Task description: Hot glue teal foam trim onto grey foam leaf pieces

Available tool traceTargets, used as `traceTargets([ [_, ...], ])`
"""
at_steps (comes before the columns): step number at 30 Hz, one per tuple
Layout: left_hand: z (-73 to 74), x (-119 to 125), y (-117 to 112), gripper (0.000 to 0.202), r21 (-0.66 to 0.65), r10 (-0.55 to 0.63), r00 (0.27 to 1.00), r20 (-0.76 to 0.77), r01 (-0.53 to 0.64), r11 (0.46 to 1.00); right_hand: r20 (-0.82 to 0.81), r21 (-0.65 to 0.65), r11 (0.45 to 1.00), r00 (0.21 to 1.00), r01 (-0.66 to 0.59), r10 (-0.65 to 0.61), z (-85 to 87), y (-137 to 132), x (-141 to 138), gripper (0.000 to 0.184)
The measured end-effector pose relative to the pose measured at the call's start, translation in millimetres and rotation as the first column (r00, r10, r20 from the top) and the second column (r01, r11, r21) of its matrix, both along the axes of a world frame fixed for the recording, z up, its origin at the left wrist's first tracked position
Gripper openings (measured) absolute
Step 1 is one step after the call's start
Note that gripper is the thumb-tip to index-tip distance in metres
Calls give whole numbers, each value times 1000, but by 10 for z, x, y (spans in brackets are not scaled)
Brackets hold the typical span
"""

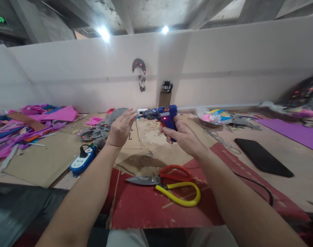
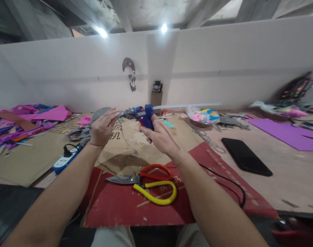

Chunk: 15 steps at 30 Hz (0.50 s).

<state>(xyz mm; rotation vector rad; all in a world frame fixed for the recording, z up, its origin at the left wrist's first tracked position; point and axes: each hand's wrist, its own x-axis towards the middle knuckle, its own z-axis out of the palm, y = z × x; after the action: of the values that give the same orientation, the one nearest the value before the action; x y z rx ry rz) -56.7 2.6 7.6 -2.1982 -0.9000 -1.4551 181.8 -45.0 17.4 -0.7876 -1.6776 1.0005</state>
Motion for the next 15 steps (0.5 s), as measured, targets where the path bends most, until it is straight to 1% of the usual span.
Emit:
traceTargets([
  [4, 0, -4, -1, 25, 42, -29, 1000, 8, 29, 999, -17, -4, 1000, 1000, 3, -3, 3, -4, 0, 31],
  [9, 0, -12, -2, 25, 2, 37, 999, 26, -37, 999, -17, 2, 1000, 1000, -3, 3, 17, -20, -8, 29],
  [15, 1, -10, 1, 25, 55, 62, 998, -7, -62, 997, -71, 1, 1000, 997, 20, -20, 20, -27, -12, 25],
])
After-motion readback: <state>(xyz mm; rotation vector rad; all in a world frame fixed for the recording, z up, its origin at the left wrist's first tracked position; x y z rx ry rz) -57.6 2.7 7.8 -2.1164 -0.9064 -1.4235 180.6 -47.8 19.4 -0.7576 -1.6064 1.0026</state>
